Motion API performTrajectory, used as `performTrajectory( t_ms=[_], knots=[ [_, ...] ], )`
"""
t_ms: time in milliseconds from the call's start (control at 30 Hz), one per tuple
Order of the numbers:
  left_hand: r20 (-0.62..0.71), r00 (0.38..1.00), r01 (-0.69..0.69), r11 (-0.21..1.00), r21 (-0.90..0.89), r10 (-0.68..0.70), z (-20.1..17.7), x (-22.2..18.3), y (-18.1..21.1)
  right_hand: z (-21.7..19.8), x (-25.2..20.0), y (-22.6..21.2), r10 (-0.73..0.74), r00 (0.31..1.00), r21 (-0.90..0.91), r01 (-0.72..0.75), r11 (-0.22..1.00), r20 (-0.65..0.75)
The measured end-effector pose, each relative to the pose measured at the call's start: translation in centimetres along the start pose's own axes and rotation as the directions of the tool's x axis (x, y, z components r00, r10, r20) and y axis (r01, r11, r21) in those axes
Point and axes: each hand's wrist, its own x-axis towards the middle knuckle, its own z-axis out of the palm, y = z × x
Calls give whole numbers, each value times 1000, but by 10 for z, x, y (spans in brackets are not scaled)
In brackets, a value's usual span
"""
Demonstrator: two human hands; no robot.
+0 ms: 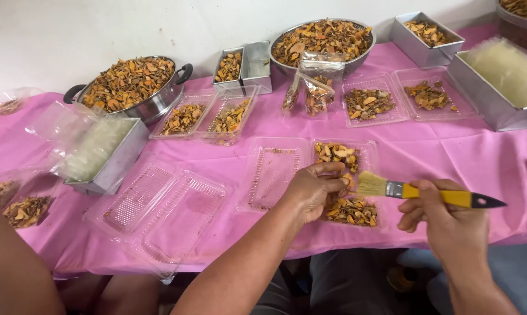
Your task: Sorting and cleaning dried herbs using a brush and packing them into plastic bags.
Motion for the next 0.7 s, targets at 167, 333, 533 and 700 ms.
performTrajectory(
  t_ms=[167,333,533,700],
  knots=[
    [-5,973,-212,903,373,231,15,5,35,-23,5,18,-47,996,28,49,998,-75],
    [166,808,-492,493,718,565,16,69,43,-40,6,29,-63,993,108,73,991,-96],
    [381,846,-378,-83,922,373,27,74,46,-50,8,28,-36,990,34,41,999,-137],
    [505,821,-388,-389,836,267,37,42,40,-46,3,22,-49,993,36,53,998,-106]
  ],
)
